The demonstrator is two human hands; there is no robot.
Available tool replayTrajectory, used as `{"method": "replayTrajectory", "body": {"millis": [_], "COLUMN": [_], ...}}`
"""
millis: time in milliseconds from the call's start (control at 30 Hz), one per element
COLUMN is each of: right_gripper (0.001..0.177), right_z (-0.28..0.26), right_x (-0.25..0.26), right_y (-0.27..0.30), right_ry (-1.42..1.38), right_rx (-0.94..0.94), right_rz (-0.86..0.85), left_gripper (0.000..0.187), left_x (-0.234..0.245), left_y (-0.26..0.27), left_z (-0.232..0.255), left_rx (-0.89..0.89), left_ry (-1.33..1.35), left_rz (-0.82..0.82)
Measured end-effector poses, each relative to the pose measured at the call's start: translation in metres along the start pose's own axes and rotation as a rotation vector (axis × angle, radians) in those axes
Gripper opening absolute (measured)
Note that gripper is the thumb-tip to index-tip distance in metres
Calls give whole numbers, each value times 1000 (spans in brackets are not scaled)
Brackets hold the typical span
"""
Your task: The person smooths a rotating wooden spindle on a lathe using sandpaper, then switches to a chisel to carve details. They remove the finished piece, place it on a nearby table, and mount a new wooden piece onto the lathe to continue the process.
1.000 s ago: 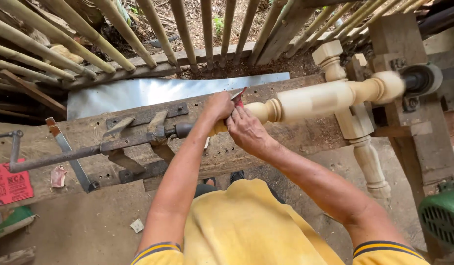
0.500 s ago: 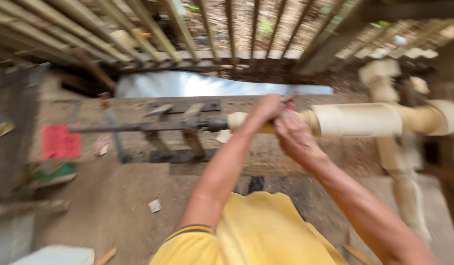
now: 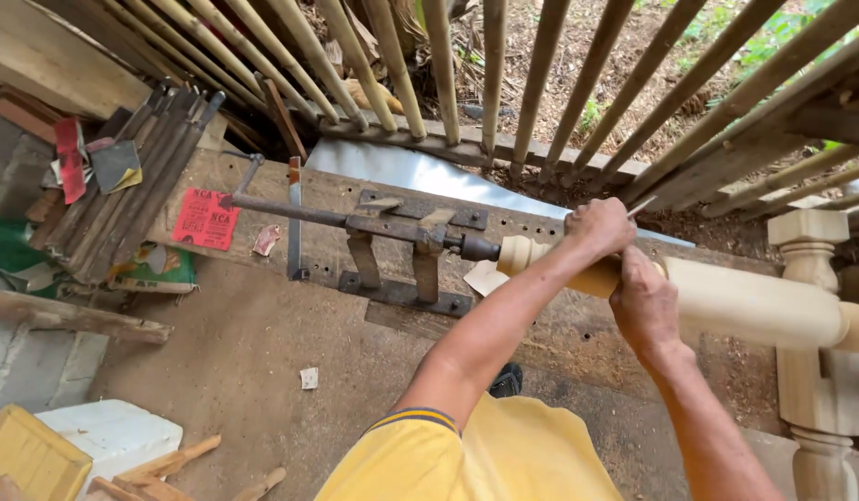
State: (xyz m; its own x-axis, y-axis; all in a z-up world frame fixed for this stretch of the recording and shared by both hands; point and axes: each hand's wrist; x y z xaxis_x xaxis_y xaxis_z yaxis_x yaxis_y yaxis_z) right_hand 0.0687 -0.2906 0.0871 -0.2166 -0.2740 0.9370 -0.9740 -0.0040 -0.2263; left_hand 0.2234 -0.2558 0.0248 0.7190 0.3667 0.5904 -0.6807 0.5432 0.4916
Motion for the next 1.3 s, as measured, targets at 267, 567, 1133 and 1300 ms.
{"method": "replayTrajectory", "body": {"millis": [267, 567, 1133, 1300], "right_gripper": [6, 21, 57, 67], "right_z": [4, -4, 23, -1], "right_x": [-19, 0, 26, 63], "right_y": [-1, -19, -2, -21], "right_ry": [96, -266, 124, 147], "right_rx": [-156, -192, -26, -70], "right_rz": [-21, -107, -472, -556], "left_gripper": [28, 63, 38, 29], "left_x": [-2, -36, -27, -17], "left_y": [-7, -54, 8, 19], "left_z": [0, -60, -32, -10], "left_rx": [-14, -39, -151, -158], "left_ry": [-25, -135, -70, -94], "left_rz": [-67, -10, -205, -104]}}
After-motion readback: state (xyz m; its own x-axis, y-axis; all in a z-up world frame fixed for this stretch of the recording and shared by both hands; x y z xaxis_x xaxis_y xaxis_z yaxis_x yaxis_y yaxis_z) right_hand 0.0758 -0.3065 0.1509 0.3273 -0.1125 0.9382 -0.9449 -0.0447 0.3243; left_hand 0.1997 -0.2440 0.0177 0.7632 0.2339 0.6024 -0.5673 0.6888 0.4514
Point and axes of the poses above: each hand's wrist, its own y-axis away from the middle knuckle, its own x-axis out of the back of the hand, z = x × y, and after that the axes turned 8 degrees about -y, right-handed
